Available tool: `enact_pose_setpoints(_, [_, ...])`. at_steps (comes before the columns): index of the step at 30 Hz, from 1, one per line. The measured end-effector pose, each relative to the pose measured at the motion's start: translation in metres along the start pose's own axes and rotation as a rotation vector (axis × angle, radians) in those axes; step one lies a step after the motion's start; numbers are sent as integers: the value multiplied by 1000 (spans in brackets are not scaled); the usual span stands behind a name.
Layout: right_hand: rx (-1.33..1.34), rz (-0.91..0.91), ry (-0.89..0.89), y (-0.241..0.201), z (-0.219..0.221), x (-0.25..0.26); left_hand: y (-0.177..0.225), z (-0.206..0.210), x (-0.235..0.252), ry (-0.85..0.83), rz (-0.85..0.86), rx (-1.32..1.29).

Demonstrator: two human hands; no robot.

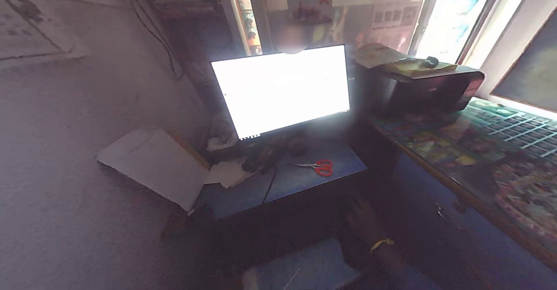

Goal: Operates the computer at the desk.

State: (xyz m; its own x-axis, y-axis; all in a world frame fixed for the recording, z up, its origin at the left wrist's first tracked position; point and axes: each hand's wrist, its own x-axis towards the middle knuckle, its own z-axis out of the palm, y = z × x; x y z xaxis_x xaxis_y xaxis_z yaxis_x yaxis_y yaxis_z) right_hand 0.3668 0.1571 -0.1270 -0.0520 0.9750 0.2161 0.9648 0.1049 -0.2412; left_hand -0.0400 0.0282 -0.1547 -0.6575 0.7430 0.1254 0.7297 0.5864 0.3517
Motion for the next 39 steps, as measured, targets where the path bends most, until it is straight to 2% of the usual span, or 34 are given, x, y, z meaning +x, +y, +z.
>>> enact_pose_setpoints(16, [29, 32, -64, -5, -9, -3, 0, 0, 6, -35, -9, 18])
enact_pose_setpoints(20, [37, 33, -44, -6, -10, -2, 11, -16, 3, -89, -31, 37])
enact_pose_setpoints(23, [38, 46, -61, -6, -11, -4, 6, -4, 4, -47, -48, -11])
enact_pose_setpoints(28, [36, 50, -53, -7, -10, -3, 16, -23, -1, -99, -58, -56])
enact_pose_setpoints(32, [43, 57, -55, -7, -10, -4, 10, -15, 2, -77, -31, -36])
enact_pose_setpoints(36, [40, 53, -43, -7, -10, -4, 16, -28, -6, -43, -2, -83])
enact_pose_setpoints(39, [32, 44, -30, -5, -8, -4, 2, -5, 1, -16, 10, -32])
